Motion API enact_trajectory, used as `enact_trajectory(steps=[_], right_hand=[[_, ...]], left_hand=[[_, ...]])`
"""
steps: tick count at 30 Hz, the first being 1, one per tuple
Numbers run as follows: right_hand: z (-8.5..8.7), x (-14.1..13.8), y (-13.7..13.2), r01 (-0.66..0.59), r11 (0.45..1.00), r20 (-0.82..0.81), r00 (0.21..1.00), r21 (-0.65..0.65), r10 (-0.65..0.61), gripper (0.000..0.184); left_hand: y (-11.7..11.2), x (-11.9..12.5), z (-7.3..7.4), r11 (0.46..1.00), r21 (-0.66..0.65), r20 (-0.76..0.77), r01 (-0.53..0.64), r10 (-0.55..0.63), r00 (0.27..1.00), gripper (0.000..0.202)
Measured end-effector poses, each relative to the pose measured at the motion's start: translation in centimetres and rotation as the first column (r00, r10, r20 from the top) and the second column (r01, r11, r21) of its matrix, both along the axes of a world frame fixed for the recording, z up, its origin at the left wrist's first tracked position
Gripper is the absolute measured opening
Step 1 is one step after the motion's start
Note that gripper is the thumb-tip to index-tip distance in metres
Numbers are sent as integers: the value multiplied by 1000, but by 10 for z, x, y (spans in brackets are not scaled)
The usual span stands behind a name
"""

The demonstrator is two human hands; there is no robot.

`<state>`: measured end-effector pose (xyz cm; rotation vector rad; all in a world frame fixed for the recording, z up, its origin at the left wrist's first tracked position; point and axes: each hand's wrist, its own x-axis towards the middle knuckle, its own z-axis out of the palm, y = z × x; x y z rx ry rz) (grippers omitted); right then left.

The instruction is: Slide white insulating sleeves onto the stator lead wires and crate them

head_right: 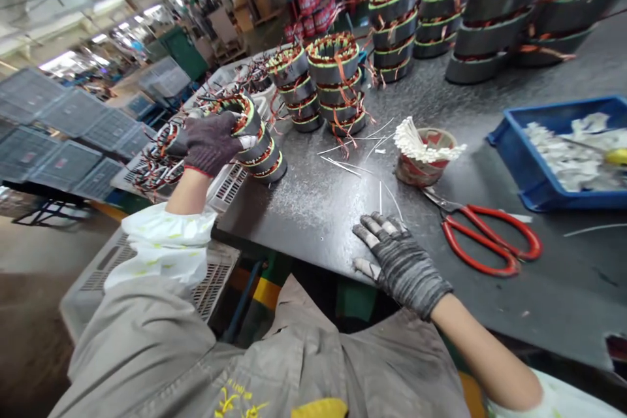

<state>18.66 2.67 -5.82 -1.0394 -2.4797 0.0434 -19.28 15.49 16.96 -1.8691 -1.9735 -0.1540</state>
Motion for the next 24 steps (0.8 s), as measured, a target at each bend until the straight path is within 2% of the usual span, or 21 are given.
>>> enact_trajectory(steps=[3, 7, 12, 15, 18, 20, 22, 24], right_hand=[[3, 1, 0, 3, 1000, -14, 1000, -1, -3, 51], [7, 1, -1, 4, 1000, -21, 1000, 2, -4, 49], [7, 0, -1, 10, 1000, -64, 998, -17, -11, 46], [6, 0, -1, -4, 1000, -76, 997, -8, 4, 45], [5, -1, 0, -10, 1000, -90, 996, 10, 11, 44], [4, -1, 0, 1, 1000, -105, 994, 14, 1, 44], [3, -2, 1, 5, 1000, -119, 993, -3, -5, 45], [2, -3, 1, -3, 1000, -128, 992, -24, 0, 46]], left_hand=[[-2, -5, -3, 1000, -17, -7, 17, -17, 1000, 52], [-1, -9, 4, 990, -140, -13, -2, 1, 1000, 63], [24, -10, 13, 973, -228, -146, -47, 13, 989, 62], [38, -13, 17, 972, -233, -151, -42, 7, 988, 62], [43, -13, 19, 971, -237, -149, -7, -29, 988, 61], [43, -5, 20, 989, -141, -79, 46, -58, 995, 60], [46, 15, 18, 986, 114, 53, 121, -128, 990, 58], [60, 50, 17, 897, 382, 133, 222, -292, 947, 51]])
